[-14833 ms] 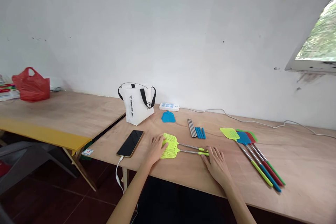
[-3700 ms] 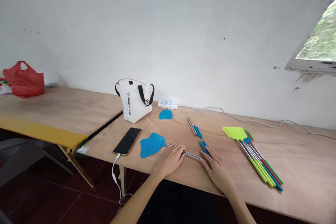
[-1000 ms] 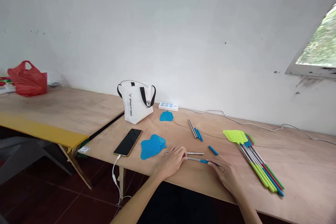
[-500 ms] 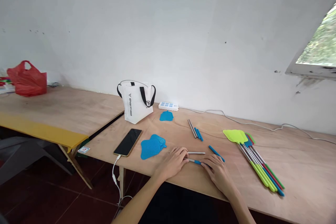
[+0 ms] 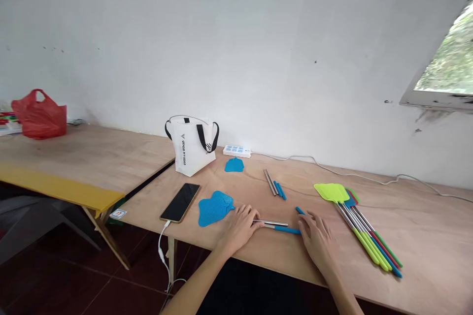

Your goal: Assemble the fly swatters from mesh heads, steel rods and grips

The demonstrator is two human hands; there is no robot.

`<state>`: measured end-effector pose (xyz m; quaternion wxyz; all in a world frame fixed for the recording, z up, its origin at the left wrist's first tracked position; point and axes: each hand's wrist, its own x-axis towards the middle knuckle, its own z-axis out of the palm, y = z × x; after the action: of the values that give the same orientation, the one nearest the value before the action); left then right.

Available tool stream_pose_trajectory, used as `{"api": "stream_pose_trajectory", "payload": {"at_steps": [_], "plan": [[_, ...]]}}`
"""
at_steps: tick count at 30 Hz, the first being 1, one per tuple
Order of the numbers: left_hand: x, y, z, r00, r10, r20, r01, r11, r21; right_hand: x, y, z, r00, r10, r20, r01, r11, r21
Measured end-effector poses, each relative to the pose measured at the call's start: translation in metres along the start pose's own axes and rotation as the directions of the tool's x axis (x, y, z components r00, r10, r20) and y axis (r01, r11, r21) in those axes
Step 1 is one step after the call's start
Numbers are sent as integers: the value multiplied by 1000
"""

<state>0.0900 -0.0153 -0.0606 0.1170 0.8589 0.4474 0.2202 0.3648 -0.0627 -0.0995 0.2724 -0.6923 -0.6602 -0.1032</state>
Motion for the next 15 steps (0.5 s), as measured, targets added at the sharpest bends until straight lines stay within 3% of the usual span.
{"api": "stream_pose_trajectory", "payload": {"at_steps": [6,10,15], "plan": [[-1,3,-2,999,22,28,-22,1000,14,-3,11,5,995,99,22,-93,976,-197],[-2,5,-2,999,39,5,-40,997,65,0,14,7,996,94,6,-94,994,47],[-2,5,-2,1000,0,-7,0,997,74,3,11,2,999,38,5,-38,951,307]]}}
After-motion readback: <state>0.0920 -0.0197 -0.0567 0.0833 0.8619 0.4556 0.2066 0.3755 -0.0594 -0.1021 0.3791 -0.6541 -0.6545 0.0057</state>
